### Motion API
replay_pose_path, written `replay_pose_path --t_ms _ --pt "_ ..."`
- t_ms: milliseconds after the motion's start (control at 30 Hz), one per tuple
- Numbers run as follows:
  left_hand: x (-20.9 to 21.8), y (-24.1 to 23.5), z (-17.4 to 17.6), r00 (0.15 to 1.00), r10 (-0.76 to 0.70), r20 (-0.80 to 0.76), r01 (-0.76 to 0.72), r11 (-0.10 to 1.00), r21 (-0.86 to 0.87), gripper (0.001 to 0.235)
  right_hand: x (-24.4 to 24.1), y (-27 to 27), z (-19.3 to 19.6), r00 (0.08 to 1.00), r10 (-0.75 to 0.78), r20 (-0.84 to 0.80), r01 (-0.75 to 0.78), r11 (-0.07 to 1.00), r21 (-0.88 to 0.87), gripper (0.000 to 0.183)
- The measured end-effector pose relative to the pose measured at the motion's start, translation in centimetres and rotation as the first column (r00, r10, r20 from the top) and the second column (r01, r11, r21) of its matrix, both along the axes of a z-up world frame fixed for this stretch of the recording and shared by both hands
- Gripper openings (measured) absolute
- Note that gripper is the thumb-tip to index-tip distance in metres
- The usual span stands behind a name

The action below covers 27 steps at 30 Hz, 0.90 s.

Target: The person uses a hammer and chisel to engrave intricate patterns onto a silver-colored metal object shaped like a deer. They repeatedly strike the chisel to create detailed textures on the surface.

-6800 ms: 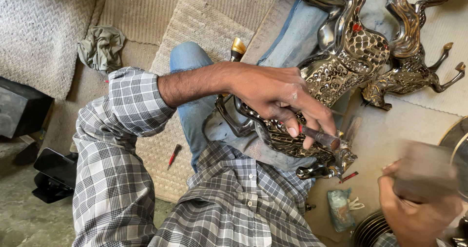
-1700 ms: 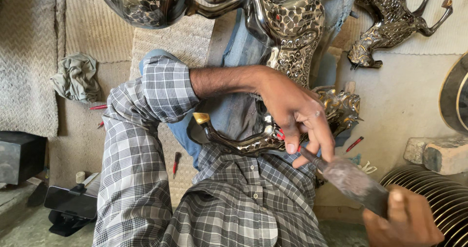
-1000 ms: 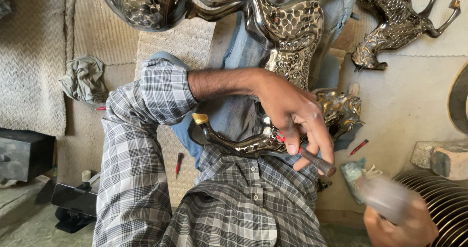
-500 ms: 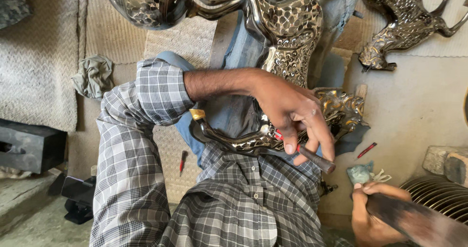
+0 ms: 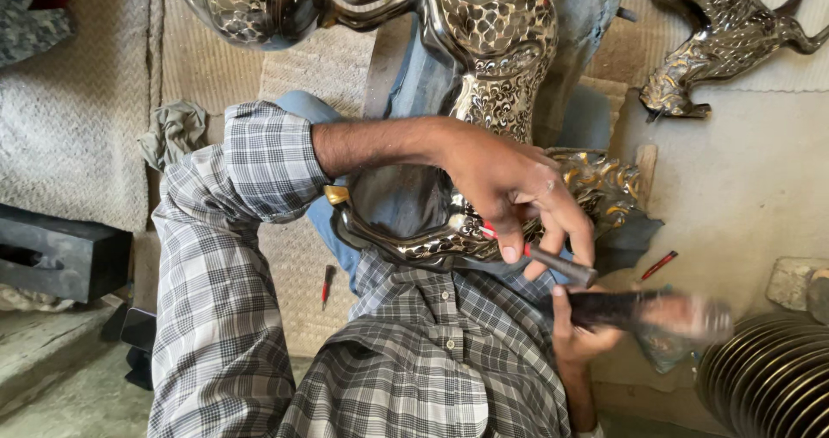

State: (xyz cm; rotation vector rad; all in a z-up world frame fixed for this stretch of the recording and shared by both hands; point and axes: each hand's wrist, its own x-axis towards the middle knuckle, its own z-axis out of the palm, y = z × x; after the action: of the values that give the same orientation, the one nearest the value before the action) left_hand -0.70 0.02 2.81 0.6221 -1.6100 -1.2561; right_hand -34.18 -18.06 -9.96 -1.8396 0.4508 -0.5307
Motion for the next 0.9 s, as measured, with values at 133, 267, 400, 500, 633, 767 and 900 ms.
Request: replay_pose_path --t_ms 133,267,400,500,633,767,900 --pt "-0.1 -0.1 0.3 0.999 0.035 0.015 -0.036 0.996 0.087 0.058 -0.8 -1.2 2.6 0.997 -0.08 0.003 0.08 0.988 -0.129 0.083" --pt "-0.1 -0.6 0.4 0.999 -0.015 0.046 0.009 0.989 0.144 0.06 -0.1 -0.7 7.8 0.986 -0.101 -0.135 0.01 0.833 -0.553 0.049" --pt "-0.1 -1.0 0.0 0.996 -0.093 0.004 0.092 0.99 0.11 0.059 2.1 1.8 10.4 0.922 -0.259 0.287 0.262 0.965 0.028 0.037" --pt "-0.1 -1.2 -0.5 0.993 -0.115 -0.037 0.116 0.993 0.022 0.058 2.7 2.1 11.4 0.963 -0.16 0.216 0.219 0.932 -0.288 0.04" --pt "-0.1 -1.2 -0.9 0.99 -0.127 -0.062 0.131 0.99 0.058 0.056 2.4 0.9 10.6 0.996 -0.078 -0.031 0.063 0.94 -0.336 0.041" --pt "-0.1 -1.3 -1.0 0.991 -0.126 -0.037 0.127 0.991 0.039 0.058 1.5 -0.6 9.5 0.998 -0.016 -0.054 -0.028 0.691 -0.722 0.037" --pt "0.0 -1.1 -0.9 0.991 -0.13 -0.042 0.133 0.988 0.073 0.059 1.6 -1.3 10.0 0.993 0.016 -0.121 -0.066 0.906 -0.419 0.039"
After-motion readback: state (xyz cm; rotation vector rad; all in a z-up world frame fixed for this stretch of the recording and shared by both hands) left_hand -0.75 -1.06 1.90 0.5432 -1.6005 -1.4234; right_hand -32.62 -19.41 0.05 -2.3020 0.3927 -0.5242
